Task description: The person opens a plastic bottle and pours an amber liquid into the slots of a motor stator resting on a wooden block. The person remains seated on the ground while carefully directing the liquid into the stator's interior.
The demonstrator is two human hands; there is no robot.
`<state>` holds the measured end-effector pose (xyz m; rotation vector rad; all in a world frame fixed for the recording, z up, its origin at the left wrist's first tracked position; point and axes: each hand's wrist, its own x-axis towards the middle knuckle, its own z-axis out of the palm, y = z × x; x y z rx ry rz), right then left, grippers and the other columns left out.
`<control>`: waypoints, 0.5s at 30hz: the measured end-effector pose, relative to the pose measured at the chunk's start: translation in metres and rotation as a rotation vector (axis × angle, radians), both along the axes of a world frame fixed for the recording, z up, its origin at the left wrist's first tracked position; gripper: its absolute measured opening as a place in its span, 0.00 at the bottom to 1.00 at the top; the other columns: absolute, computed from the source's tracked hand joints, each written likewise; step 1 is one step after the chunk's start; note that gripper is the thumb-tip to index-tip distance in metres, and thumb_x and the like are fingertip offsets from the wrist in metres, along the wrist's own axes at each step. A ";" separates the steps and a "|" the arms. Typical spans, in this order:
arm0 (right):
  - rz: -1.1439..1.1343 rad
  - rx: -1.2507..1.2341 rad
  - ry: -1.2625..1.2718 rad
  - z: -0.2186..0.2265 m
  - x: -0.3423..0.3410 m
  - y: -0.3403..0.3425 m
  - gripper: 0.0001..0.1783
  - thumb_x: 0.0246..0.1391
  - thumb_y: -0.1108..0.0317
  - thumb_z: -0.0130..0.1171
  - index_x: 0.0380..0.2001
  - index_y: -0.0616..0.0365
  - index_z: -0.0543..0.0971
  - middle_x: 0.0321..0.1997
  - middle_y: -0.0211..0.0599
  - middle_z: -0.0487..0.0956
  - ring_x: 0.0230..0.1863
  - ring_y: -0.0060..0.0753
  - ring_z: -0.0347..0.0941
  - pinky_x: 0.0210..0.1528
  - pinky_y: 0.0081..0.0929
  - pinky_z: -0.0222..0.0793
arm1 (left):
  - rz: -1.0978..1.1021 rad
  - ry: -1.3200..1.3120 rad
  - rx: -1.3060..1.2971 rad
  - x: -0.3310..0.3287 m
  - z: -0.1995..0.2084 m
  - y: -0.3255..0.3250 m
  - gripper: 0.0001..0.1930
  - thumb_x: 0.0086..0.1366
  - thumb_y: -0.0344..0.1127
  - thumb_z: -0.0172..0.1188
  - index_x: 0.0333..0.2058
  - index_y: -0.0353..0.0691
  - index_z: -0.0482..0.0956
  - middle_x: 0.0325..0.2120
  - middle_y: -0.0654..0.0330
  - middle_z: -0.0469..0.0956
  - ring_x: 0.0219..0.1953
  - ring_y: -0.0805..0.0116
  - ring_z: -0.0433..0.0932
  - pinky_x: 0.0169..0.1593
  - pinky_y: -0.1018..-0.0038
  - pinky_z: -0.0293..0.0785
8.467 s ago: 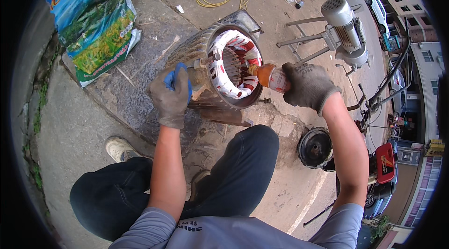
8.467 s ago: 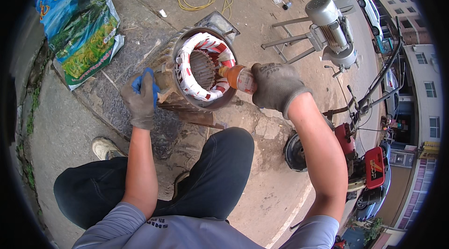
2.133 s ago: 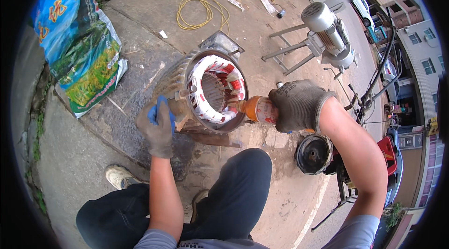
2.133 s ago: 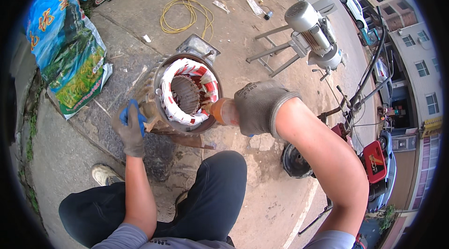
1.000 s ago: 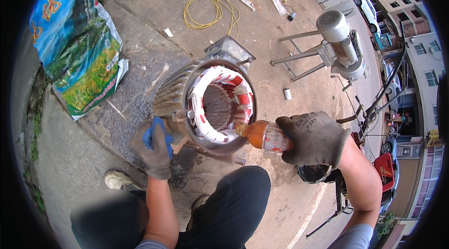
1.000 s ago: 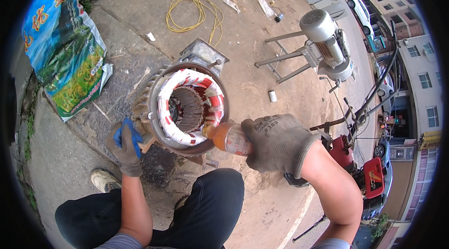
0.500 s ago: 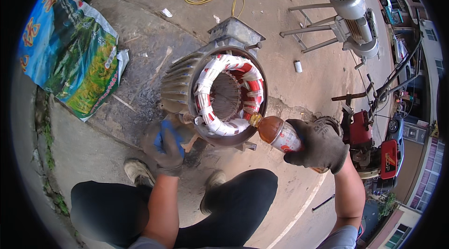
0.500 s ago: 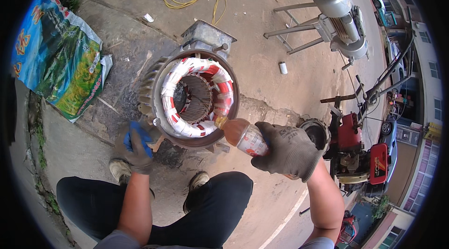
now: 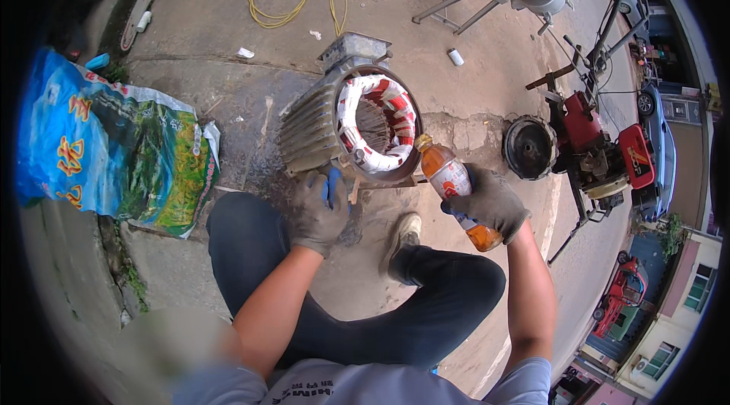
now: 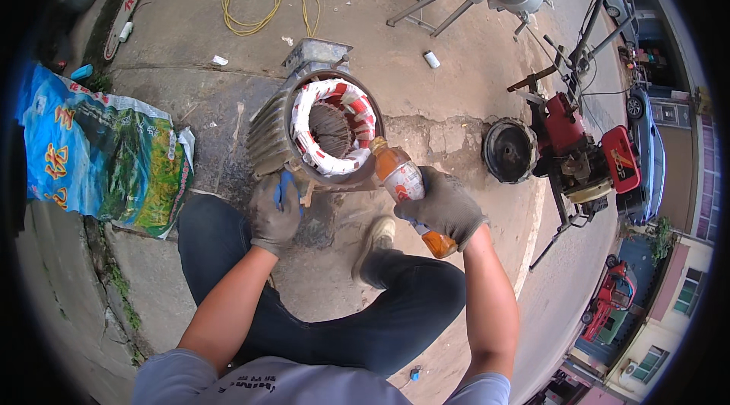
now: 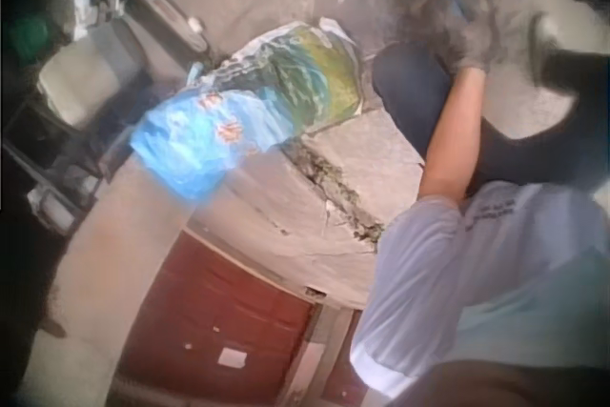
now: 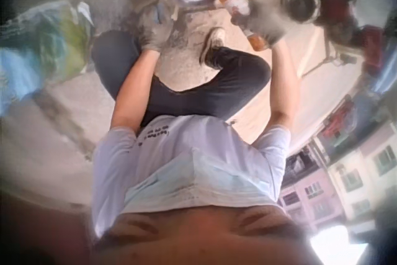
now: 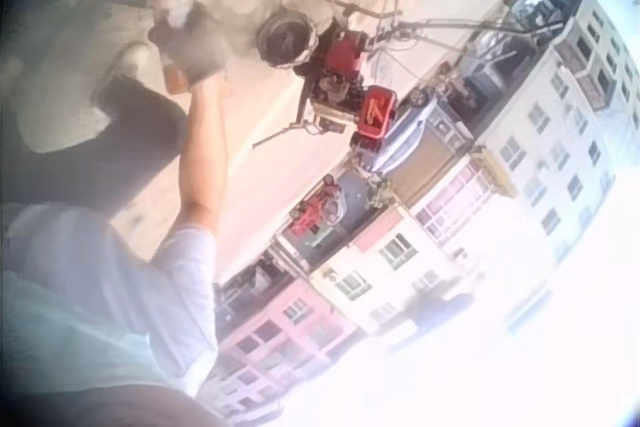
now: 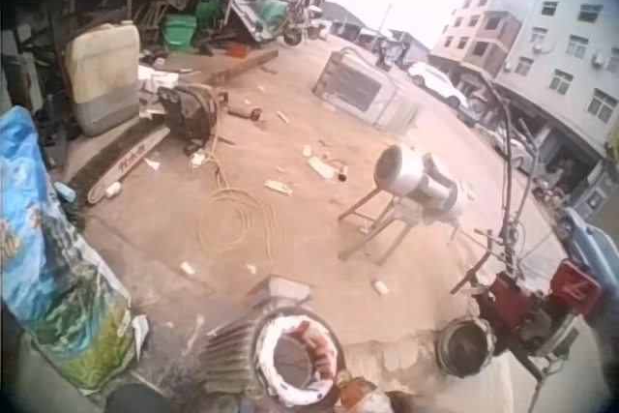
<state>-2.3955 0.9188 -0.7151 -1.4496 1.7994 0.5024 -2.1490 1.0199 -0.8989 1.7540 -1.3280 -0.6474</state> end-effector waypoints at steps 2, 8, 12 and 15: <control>-0.044 -0.117 -0.043 -0.018 0.002 0.014 0.34 0.43 0.58 0.78 0.54 0.62 0.83 0.38 0.42 0.89 0.36 0.36 0.87 0.45 0.36 0.83 | -0.059 -0.019 0.007 0.003 0.003 -0.003 0.11 0.67 0.36 0.65 0.33 0.33 0.81 0.30 0.43 0.79 0.34 0.40 0.80 0.38 0.51 0.77; -0.082 0.024 -0.020 -0.023 0.007 0.004 0.39 0.44 0.46 0.72 0.56 0.62 0.83 0.49 0.55 0.87 0.52 0.52 0.86 0.56 0.41 0.78 | -0.170 -0.073 -0.045 0.013 -0.001 -0.008 0.10 0.66 0.36 0.66 0.33 0.33 0.81 0.30 0.43 0.79 0.32 0.39 0.81 0.37 0.51 0.76; -0.041 -0.026 0.031 -0.027 0.012 0.000 0.41 0.44 0.44 0.71 0.55 0.64 0.83 0.49 0.55 0.88 0.52 0.52 0.86 0.56 0.41 0.78 | -0.215 -0.021 -0.029 0.009 0.007 -0.016 0.11 0.65 0.37 0.68 0.31 0.34 0.80 0.30 0.42 0.78 0.31 0.38 0.80 0.36 0.50 0.76; -0.010 -0.028 0.083 -0.024 0.021 -0.003 0.41 0.43 0.44 0.72 0.54 0.64 0.83 0.50 0.55 0.87 0.53 0.52 0.86 0.56 0.40 0.78 | -0.223 -0.023 -0.051 0.010 0.003 -0.015 0.12 0.65 0.38 0.69 0.30 0.35 0.79 0.30 0.42 0.78 0.30 0.38 0.79 0.35 0.50 0.75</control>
